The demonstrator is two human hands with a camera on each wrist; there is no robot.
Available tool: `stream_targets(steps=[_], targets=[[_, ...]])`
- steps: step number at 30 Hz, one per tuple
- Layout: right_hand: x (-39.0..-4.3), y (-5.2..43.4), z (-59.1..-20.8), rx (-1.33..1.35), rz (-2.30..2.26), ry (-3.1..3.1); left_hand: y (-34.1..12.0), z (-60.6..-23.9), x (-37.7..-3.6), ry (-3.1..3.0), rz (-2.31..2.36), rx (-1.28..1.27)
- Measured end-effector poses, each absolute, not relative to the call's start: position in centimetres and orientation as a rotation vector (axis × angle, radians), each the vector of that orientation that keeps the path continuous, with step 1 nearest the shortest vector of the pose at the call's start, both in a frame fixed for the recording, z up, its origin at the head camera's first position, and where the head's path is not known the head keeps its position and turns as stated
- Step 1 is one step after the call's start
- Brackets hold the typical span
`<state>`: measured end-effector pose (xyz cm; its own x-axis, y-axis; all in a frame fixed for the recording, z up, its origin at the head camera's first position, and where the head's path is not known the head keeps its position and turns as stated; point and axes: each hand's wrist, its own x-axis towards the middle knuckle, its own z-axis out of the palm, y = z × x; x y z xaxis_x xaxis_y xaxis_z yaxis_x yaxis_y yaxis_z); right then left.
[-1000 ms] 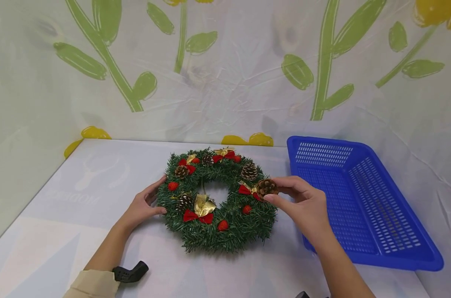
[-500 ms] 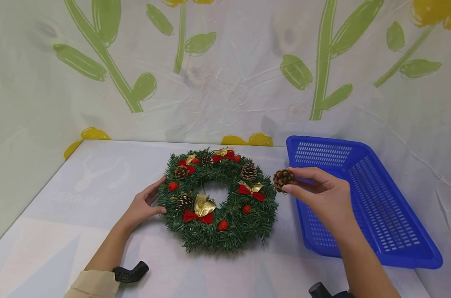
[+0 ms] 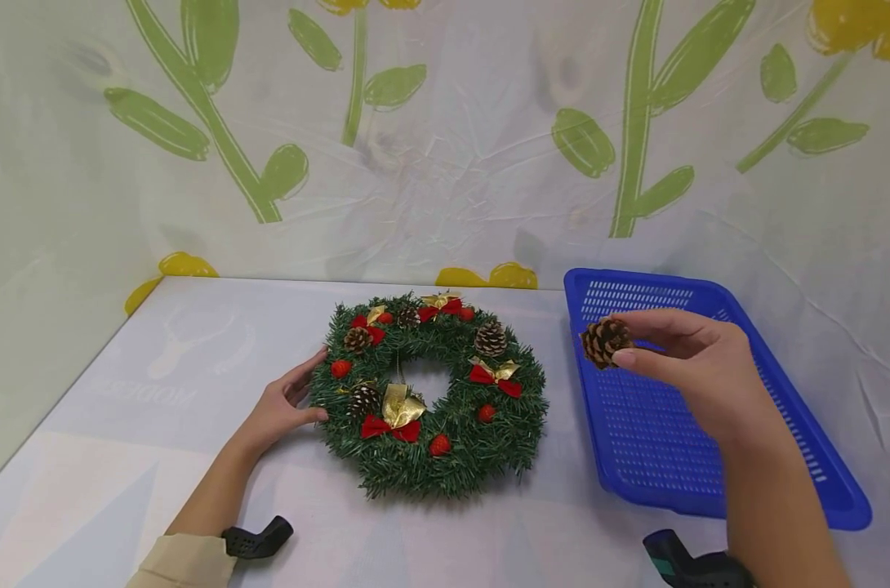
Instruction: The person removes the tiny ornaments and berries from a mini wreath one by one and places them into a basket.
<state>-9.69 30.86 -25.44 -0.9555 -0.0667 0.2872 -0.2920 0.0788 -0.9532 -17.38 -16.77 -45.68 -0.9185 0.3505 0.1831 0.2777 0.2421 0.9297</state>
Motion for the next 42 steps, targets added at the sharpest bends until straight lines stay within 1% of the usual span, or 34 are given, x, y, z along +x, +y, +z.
stream_targets(steps=[2,9,15,20,23,26,30,38,42], targets=[[-10.0,31.4,-25.3,0.397,1.996,-2.163,-16.8,-45.6,-17.4,2.428,1.791,0.61],[-11.3,33.0,-24.3,0.269,1.817,-2.39,-16.9,-45.6,-17.4,2.426,1.795,0.603],[-12.3,34.2,-23.9,0.284,1.887,-2.446,-16.9,-45.6,-17.3,2.428,1.79,0.585],[-13.1,34.6,-23.9,0.352,1.958,-2.442,-16.9,-45.6,-17.3,2.448,1.771,0.563],[-13.6,34.8,-23.8,0.332,1.953,-2.453,-16.9,-45.6,-17.3,2.445,1.771,0.568],[-13.9,35.0,-23.8,0.248,1.944,-2.471,-16.9,-45.6,-17.3,2.441,1.769,0.575],[-14.5,35.4,-23.9,0.135,1.929,-2.486,-16.8,-45.6,-17.4,2.438,1.761,0.578],[-15.9,36.6,-25.2,0.2,2.09,-2.375,-16.9,-45.5,-17.5,2.451,1.748,0.58],[-16.5,37.5,-25.7,0.128,2.098,-2.399,-16.8,-45.6,-17.5,2.461,1.742,0.581]])
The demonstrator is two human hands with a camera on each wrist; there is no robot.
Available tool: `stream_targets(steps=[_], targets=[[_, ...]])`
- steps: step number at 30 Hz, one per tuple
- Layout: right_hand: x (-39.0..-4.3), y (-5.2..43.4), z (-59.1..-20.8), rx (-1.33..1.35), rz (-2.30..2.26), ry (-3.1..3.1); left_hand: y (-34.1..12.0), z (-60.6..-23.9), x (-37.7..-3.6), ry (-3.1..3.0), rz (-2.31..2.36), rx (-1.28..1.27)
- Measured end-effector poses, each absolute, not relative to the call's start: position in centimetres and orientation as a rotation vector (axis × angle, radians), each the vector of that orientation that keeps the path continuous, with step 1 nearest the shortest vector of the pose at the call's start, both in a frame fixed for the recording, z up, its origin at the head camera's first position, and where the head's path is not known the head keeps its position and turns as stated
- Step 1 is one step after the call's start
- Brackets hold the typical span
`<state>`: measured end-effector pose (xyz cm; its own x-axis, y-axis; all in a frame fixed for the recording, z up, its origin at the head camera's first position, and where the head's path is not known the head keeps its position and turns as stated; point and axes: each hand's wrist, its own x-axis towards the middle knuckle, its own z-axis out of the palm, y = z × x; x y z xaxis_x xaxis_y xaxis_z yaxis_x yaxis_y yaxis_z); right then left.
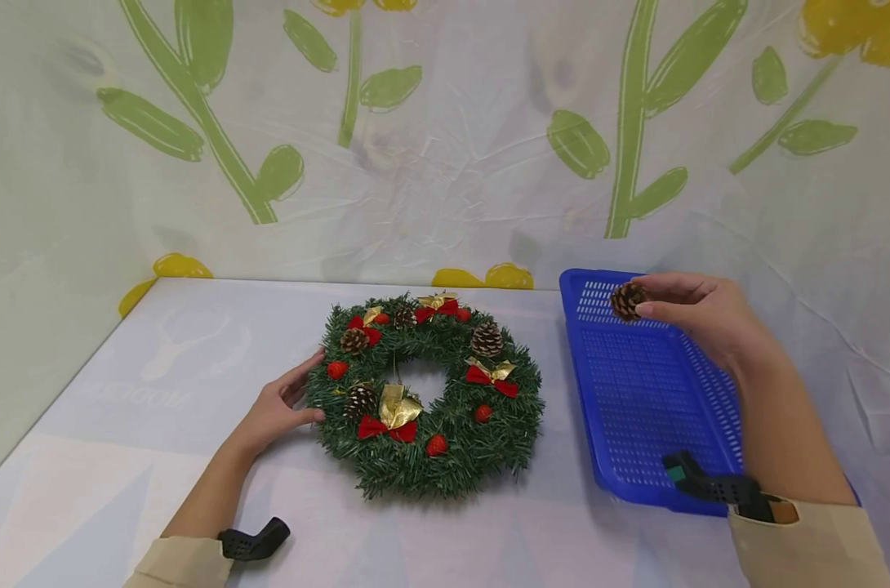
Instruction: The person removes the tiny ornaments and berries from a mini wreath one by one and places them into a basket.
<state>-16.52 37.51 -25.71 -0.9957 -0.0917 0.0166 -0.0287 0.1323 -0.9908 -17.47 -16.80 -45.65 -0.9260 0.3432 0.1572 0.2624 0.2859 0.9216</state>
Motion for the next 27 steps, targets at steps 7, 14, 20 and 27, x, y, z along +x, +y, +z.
stream_targets(steps=[7,14,20,27], targets=[[-17.3,38.6,-26.6,-0.042,-1.926,2.404,-16.8,-45.8,-17.4,2.468,1.74,0.584],[-18.5,39.1,-27.3,0.013,-1.648,2.555,-16.8,-45.7,-17.4,2.466,1.747,0.585],[-19.7,39.1,-27.8,0.043,-1.499,2.611,-16.8,-45.6,-17.3,2.447,1.758,0.563],[-21.0,39.1,-29.1,0.026,-1.44,2.634,-16.8,-45.4,-17.4,2.452,1.748,0.563]])
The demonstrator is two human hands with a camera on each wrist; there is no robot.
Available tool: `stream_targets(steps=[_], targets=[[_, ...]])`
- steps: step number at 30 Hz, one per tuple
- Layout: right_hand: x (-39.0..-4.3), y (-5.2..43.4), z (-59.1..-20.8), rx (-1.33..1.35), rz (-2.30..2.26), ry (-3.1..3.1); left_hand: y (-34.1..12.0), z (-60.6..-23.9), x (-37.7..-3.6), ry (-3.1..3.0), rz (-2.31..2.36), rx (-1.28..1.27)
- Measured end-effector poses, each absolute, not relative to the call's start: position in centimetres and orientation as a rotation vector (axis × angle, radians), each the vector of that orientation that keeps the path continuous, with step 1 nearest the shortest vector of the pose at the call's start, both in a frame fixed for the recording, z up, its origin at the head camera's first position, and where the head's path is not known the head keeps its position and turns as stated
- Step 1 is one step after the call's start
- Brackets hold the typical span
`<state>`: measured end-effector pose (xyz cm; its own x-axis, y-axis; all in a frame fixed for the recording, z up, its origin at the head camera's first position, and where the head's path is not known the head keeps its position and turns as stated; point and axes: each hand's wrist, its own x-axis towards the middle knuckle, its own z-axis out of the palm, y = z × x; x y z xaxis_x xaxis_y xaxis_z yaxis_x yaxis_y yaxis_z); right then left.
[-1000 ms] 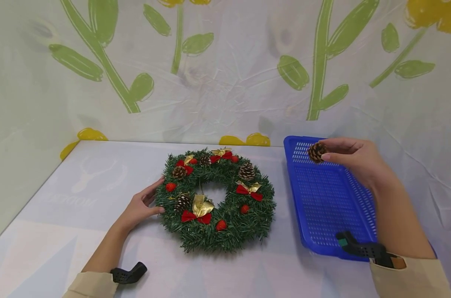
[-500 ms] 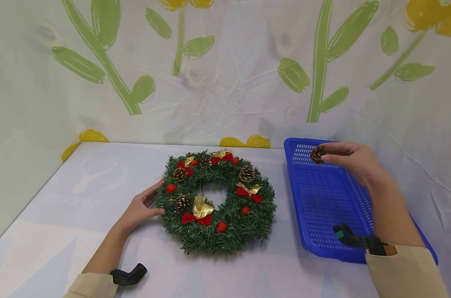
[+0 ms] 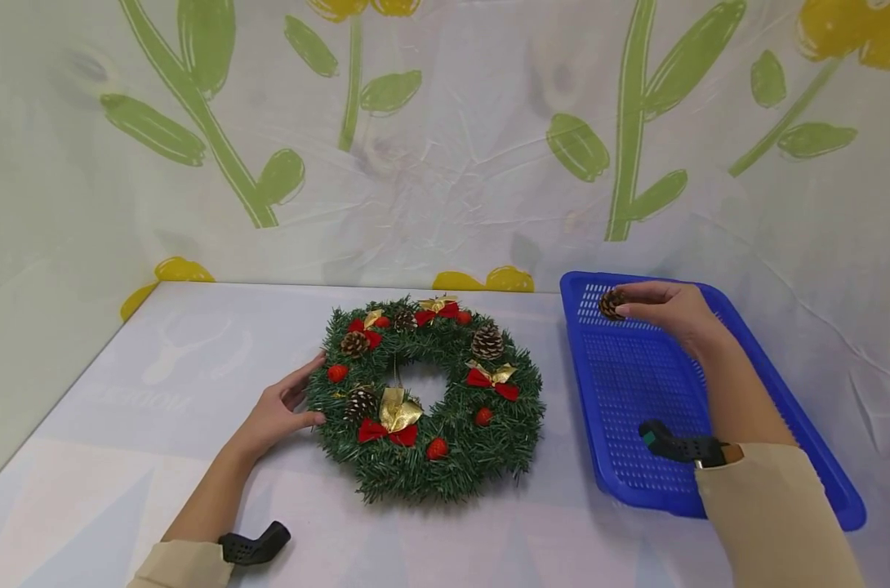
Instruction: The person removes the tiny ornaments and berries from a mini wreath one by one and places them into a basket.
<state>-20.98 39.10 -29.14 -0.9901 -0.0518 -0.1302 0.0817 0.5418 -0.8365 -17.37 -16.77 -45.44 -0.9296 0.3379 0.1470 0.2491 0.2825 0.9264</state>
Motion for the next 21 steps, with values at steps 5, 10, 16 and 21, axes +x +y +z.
stream_targets(steps=[5,10,16,21], targets=[[-21.6,39.3,-30.0,0.047,-1.384,2.645,-16.6,-45.4,-17.3,2.439,1.76,0.561],[-22.1,39.6,-30.9,0.051,-1.547,2.539,-16.6,-45.4,-17.2,2.441,1.757,0.562],[-22.8,40.1,-32.2,0.05,-1.691,2.434,-16.7,-45.4,-17.4,2.446,1.748,0.566],[-23.3,40.5,-33.6,0.078,-1.644,2.442,-16.8,-45.4,-17.5,2.446,1.746,0.561]])
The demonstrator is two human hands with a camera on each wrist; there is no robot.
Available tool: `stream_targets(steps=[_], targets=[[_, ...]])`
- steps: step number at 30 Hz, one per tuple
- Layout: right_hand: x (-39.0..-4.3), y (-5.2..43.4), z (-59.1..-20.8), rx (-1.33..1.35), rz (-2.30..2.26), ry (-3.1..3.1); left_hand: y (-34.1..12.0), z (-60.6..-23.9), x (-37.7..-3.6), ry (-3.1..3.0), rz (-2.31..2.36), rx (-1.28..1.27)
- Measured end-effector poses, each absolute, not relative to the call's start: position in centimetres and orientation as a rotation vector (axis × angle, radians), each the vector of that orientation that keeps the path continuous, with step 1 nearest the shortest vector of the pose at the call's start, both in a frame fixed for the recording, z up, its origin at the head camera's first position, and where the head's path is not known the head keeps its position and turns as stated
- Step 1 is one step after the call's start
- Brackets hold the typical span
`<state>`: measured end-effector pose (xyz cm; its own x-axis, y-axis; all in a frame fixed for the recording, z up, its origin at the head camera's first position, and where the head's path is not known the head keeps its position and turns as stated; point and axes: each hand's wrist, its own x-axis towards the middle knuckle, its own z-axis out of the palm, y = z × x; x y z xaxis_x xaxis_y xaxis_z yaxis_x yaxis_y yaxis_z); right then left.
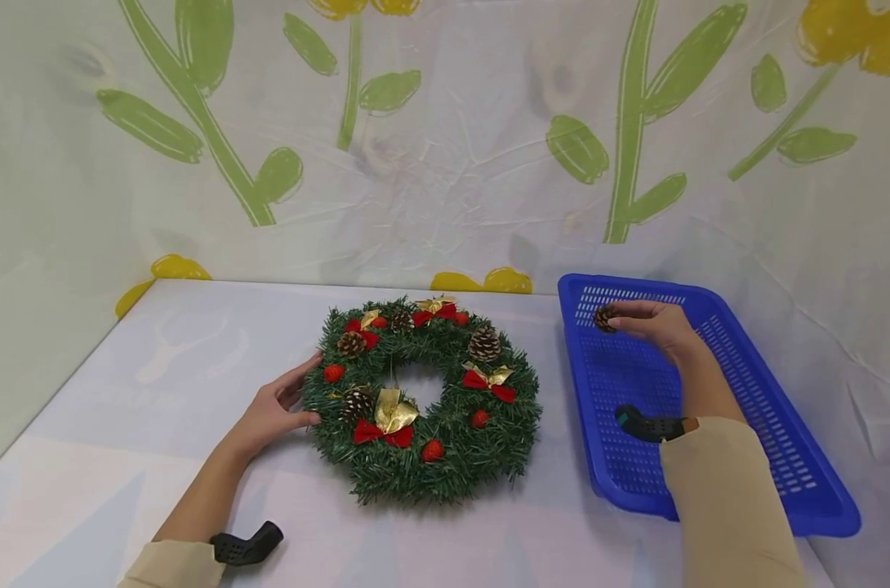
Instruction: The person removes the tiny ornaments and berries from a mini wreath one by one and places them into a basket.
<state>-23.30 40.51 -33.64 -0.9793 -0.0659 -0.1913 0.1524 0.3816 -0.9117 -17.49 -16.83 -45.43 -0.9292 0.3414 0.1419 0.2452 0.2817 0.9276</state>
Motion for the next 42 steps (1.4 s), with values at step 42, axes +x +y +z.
stream_targets(steps=[42], targets=[[-24.4,41.3,-37.5,0.116,-1.55,2.485,-17.0,-45.7,-17.6,2.386,1.816,0.584]])
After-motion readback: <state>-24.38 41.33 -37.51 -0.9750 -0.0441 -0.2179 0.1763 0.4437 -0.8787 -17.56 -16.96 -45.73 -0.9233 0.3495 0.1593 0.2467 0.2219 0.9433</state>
